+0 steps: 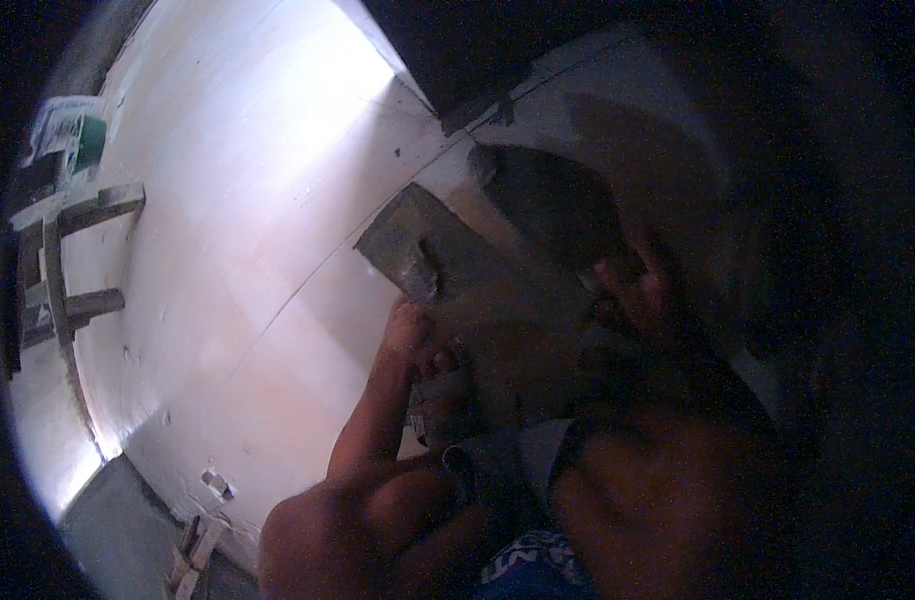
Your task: The person applies mortar to a tiled floor using a trowel and a small metal scraper tool while crouched.
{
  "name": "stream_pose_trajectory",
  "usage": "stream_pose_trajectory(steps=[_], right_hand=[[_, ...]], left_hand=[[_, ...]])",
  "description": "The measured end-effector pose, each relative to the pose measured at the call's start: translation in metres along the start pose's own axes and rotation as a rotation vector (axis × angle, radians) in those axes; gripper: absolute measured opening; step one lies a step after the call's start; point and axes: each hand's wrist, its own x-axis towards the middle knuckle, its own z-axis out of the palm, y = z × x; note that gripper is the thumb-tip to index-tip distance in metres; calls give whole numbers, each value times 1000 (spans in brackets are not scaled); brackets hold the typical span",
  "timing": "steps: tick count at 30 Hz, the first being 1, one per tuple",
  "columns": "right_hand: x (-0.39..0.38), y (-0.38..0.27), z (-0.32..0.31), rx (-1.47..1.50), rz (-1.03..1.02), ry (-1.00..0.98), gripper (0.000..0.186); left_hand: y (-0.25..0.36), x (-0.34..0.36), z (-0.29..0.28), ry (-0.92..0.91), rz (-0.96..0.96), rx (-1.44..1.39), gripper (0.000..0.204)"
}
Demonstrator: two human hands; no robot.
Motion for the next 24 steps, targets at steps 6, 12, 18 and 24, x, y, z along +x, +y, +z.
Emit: stream_pose_trajectory(steps=[6, 12, 18, 24], right_hand=[[42, 47, 1, 6, -88, 349, 29], [77, 55, -19, -260, -38, 338, 31], [108, 34, -36, -432, -189, 284, 33], [143, 24, -50, -651, -239, 142, 31]], left_hand=[[-25, 18, -19, -118, 45, -169, 26], [-25, 15, -9, -143, 77, -263, 27], [-24, 13, -13, -260, 79, -249, 24], [-28, 14, -20, -189, 15, -331, 33]])
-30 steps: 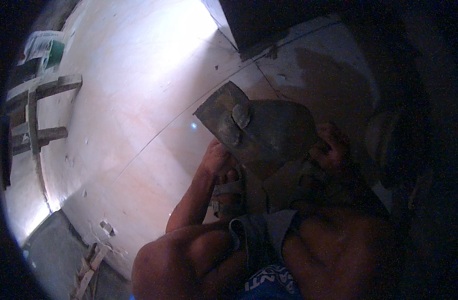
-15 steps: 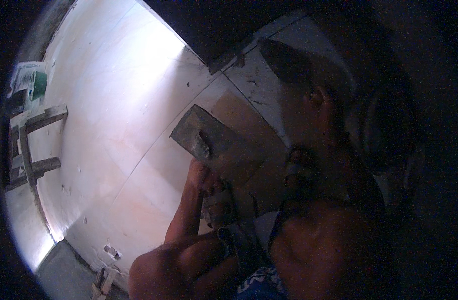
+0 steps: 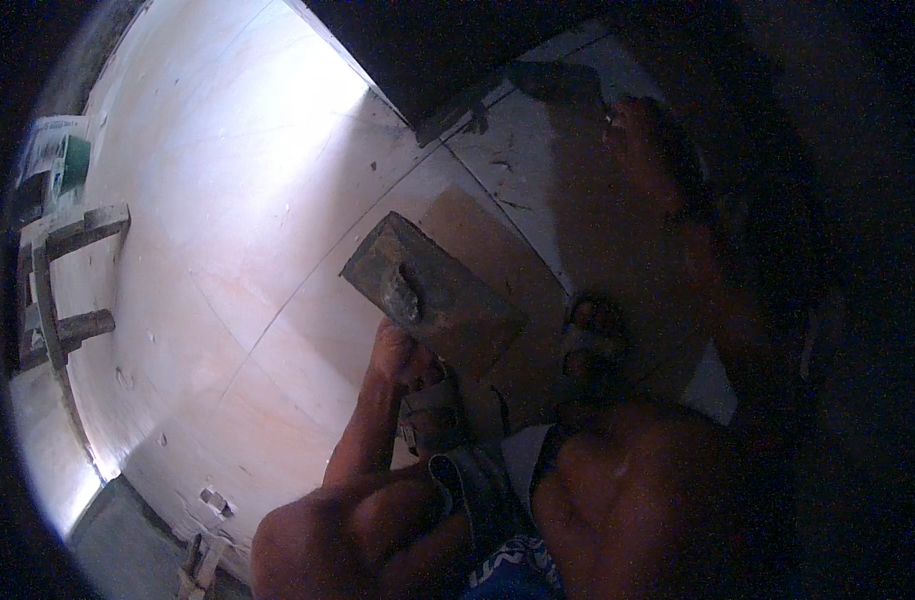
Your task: The person applies mortar to a tiled floor using a trowel and a small metal scraper tool while crouched.
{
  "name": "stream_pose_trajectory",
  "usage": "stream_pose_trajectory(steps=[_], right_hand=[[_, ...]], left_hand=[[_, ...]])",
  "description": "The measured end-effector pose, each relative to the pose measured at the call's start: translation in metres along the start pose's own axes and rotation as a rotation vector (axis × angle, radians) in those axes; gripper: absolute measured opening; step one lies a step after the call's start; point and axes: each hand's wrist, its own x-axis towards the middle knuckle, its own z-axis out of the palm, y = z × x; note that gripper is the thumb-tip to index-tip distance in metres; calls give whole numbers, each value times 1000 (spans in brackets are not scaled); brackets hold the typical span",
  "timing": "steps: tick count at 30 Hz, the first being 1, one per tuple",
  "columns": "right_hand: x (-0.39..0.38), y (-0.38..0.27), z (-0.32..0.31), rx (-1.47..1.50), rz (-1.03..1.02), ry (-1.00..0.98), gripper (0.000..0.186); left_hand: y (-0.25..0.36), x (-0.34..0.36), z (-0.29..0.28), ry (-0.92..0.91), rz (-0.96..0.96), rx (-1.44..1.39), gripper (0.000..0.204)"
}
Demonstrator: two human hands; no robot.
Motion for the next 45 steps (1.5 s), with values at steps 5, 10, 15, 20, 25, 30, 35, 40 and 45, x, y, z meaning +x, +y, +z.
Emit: stream_pose_trajectory(steps=[5, 10, 15, 20, 25, 30, 35, 40, 45], right_hand=[[25, 20, 18, 122, -103, 86, 33], [39, 35, 2, 45, -163, 80, 33], [46, 39, -10, -23, -225, 72, 33], [53, 29, 1, -18, -295, 70, 32], [52, 38, -17, -80, -316, 68, 32], [56, 41, -19, -85, -341, 68, 32], [56, 35, -19, -78, -370, 70, 31], [48, 33, -13, -63, -388, 86, 31], [31, 44, -38, -56, -338, 80, 31]], left_hand=[[4, -5, 0, -7, -8, 44, 33], [0, -4, -10, 61, -29, 40, 36], [3, -3, 15, 119, -38, 110, 21], [4, -7, -4, 59, 11, 84, 31], [2, -3, 1, -9, -22, 23, 38], [1, -2, -2, -16, -46, -11, 38], [5, -4, -5, -34, -58, -8, 40], [7, -6, -1, 64, -61, 152, 39], [4, -4, 17, 253, -115, 62, 29]])
